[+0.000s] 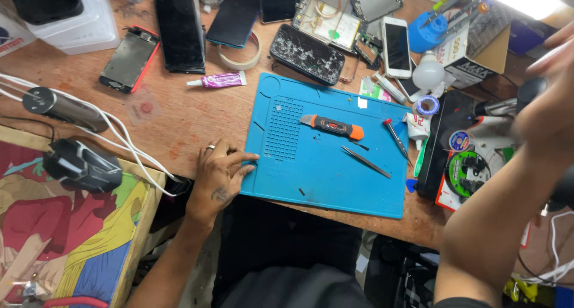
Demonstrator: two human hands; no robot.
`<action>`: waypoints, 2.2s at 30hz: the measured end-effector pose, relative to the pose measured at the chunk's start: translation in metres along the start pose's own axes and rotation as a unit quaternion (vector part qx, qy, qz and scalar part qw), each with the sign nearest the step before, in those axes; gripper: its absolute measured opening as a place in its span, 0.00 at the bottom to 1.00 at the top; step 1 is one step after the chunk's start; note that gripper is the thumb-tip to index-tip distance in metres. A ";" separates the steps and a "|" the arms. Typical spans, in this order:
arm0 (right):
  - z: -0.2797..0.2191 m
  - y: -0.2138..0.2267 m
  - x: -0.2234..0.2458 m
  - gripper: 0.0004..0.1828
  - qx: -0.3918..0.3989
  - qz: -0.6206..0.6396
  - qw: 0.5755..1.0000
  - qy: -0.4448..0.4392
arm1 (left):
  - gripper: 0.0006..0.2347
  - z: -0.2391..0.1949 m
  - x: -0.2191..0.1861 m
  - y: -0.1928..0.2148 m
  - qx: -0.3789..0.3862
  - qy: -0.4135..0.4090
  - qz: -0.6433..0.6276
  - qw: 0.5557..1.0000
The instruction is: The person uses tweezers to remove small components from a disassembled smartphone frame on a blue mat. They then handle a small circuit board and later reassemble a different red smartphone, connecting internal ribbons and closing the case.
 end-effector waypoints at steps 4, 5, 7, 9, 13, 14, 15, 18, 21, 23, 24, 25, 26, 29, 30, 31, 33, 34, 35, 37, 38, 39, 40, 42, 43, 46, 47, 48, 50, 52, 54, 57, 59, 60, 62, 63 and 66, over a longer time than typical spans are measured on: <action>-0.091 -0.036 0.027 0.07 0.120 0.062 0.986 -0.094 | 0.07 0.003 0.002 -0.005 -0.018 0.014 0.023 0.999; -0.114 -0.048 0.027 0.13 0.159 0.065 0.975 -0.139 | 0.07 0.003 0.002 -0.005 -0.024 0.015 0.024 0.999; -0.149 -0.066 0.027 0.13 0.218 0.078 0.953 -0.197 | 0.06 0.003 0.000 -0.005 -0.036 0.010 0.023 0.999; -0.166 -0.078 0.034 0.15 0.239 0.081 0.949 -0.190 | 0.05 0.005 -0.002 -0.003 -0.050 0.008 0.020 0.998; -0.191 -0.094 0.038 0.14 0.249 0.064 0.939 -0.229 | 0.04 0.009 -0.001 0.001 -0.073 0.027 0.018 0.997; -0.199 -0.094 0.036 0.12 0.246 0.056 0.933 -0.256 | 0.03 0.008 -0.001 0.001 -0.076 0.035 0.019 0.996; -0.201 -0.094 0.037 0.10 0.242 0.048 0.942 -0.227 | 0.03 0.009 -0.003 0.002 -0.081 0.030 0.017 0.996; -0.208 -0.091 0.029 0.07 0.216 0.045 0.955 -0.200 | 0.03 0.007 -0.007 0.004 -0.089 0.020 0.013 0.996; -0.204 -0.079 -0.006 0.09 0.161 0.051 0.942 -0.290 | 0.03 0.008 -0.008 0.003 -0.095 0.015 0.013 0.995; -0.203 -0.073 -0.029 0.10 0.135 0.012 0.922 -0.362 | 0.03 0.007 -0.007 0.002 -0.101 0.015 0.010 0.995; -0.199 -0.074 -0.029 0.12 0.146 0.009 0.927 -0.347 | 0.03 0.006 -0.007 0.001 -0.102 0.014 0.010 0.995; -0.195 -0.077 -0.029 0.14 0.157 0.007 0.931 -0.329 | 0.03 0.006 -0.006 0.001 -0.105 0.013 0.010 0.994; -0.191 -0.081 -0.026 0.16 0.168 0.004 0.935 -0.312 | 0.03 0.005 -0.006 0.002 -0.109 0.012 0.011 0.994; -0.184 -0.088 -0.012 0.15 0.176 -0.036 0.953 -0.243 | 0.04 0.004 -0.007 0.002 -0.119 -0.004 0.015 0.993; -0.185 -0.090 -0.013 0.13 0.183 -0.049 0.950 -0.249 | 0.05 0.004 -0.007 0.002 -0.116 -0.002 0.018 0.993; -0.186 -0.092 -0.014 0.12 0.192 -0.061 0.945 -0.256 | 0.05 0.004 -0.006 0.002 -0.114 0.001 0.023 0.993; -0.187 -0.094 -0.016 0.10 0.205 -0.073 0.940 -0.264 | 0.06 0.004 -0.005 0.002 -0.110 0.011 0.026 0.994; -0.187 -0.094 -0.018 0.10 0.208 -0.074 0.939 -0.264 | 0.06 0.004 -0.005 0.002 -0.109 0.019 0.026 0.994; -0.187 -0.094 -0.021 0.09 0.211 -0.077 0.937 -0.266 | 0.07 0.006 -0.007 0.001 -0.107 0.025 0.024 0.994; -0.187 -0.091 -0.028 0.10 0.207 -0.076 0.932 -0.286 | 0.07 0.009 -0.014 -0.006 -0.101 0.043 0.003 0.994; -0.188 -0.091 -0.031 0.11 0.206 -0.074 0.930 -0.296 | 0.07 0.012 -0.018 -0.011 -0.098 0.053 -0.008 0.994; -0.185 -0.092 -0.029 0.10 0.200 -0.071 0.938 -0.274 | 0.06 0.016 -0.033 -0.018 -0.095 0.004 -0.018 0.995; -0.182 -0.094 -0.027 0.10 0.193 -0.068 0.946 -0.251 | 0.05 0.020 -0.049 -0.026 -0.091 -0.044 -0.028 0.994; -0.174 -0.101 -0.024 0.09 0.185 -0.065 0.959 -0.207 | 0.06 0.031 -0.074 -0.045 -0.066 -0.103 -0.050 0.991; -0.171 -0.106 -0.022 0.09 0.184 -0.064 0.963 -0.186 | 0.07 0.040 -0.084 -0.057 -0.052 -0.128 -0.039 0.990; -0.161 -0.127 -0.018 0.10 0.181 -0.056 0.973 -0.136 | 0.11 0.065 -0.105 -0.091 -0.001 -0.181 -0.018 0.983; -0.159 -0.133 -0.017 0.10 0.179 -0.053 0.975 -0.121 | 0.13 0.071 -0.109 -0.101 0.018 -0.196 -0.013 0.980; -0.156 -0.138 -0.016 0.10 0.172 -0.053 0.977 -0.112 | 0.14 0.076 -0.110 -0.110 0.027 -0.196 0.006 0.980; -0.151 -0.144 -0.015 0.10 0.156 -0.053 0.982 -0.094 | 0.16 0.084 -0.109 -0.125 0.047 -0.196 0.045 0.978; -0.147 -0.143 -0.012 0.11 0.139 -0.050 0.986 -0.081 | 0.14 0.087 -0.105 -0.132 0.052 -0.190 0.052 0.979; -0.143 -0.140 -0.007 0.13 0.121 -0.053 0.989 -0.066 | 0.12 0.090 -0.100 -0.134 0.052 -0.184 0.049 0.980; -0.146 -0.128 0.000 0.16 0.111 -0.061 0.989 -0.069 | 0.11 0.089 -0.096 -0.130 0.044 -0.176 0.027 0.983; -0.149 -0.122 0.003 0.12 0.123 -0.058 0.986 -0.101 | 0.10 0.089 -0.095 -0.120 0.028 -0.176 0.014 0.984; -0.152 -0.124 0.005 0.11 0.143 -0.017 0.982 -0.118 | 0.10 0.092 -0.094 -0.113 0.012 -0.168 0.006 0.986; -0.160 -0.127 0.012 0.09 0.184 0.067 0.969 -0.153 | 0.10 0.098 -0.089 -0.096 -0.018 -0.152 -0.011 0.988; -0.161 -0.130 0.018 0.11 0.195 0.089 0.966 -0.143 | 0.10 0.103 -0.086 -0.089 -0.028 -0.137 -0.006 0.990; -0.161 -0.137 0.029 0.11 0.226 0.140 0.955 -0.131 | 0.09 0.116 -0.082 -0.073 -0.064 -0.124 0.004 0.990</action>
Point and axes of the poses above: each hand's wrist, its own z-axis towards the middle knuckle, its own y-axis out of the back of the hand, x = y × z, the point moved 8 cm from there along z, towards the middle knuckle, and after that the axes turned 8 degrees about -x, right-handed, at the moved point
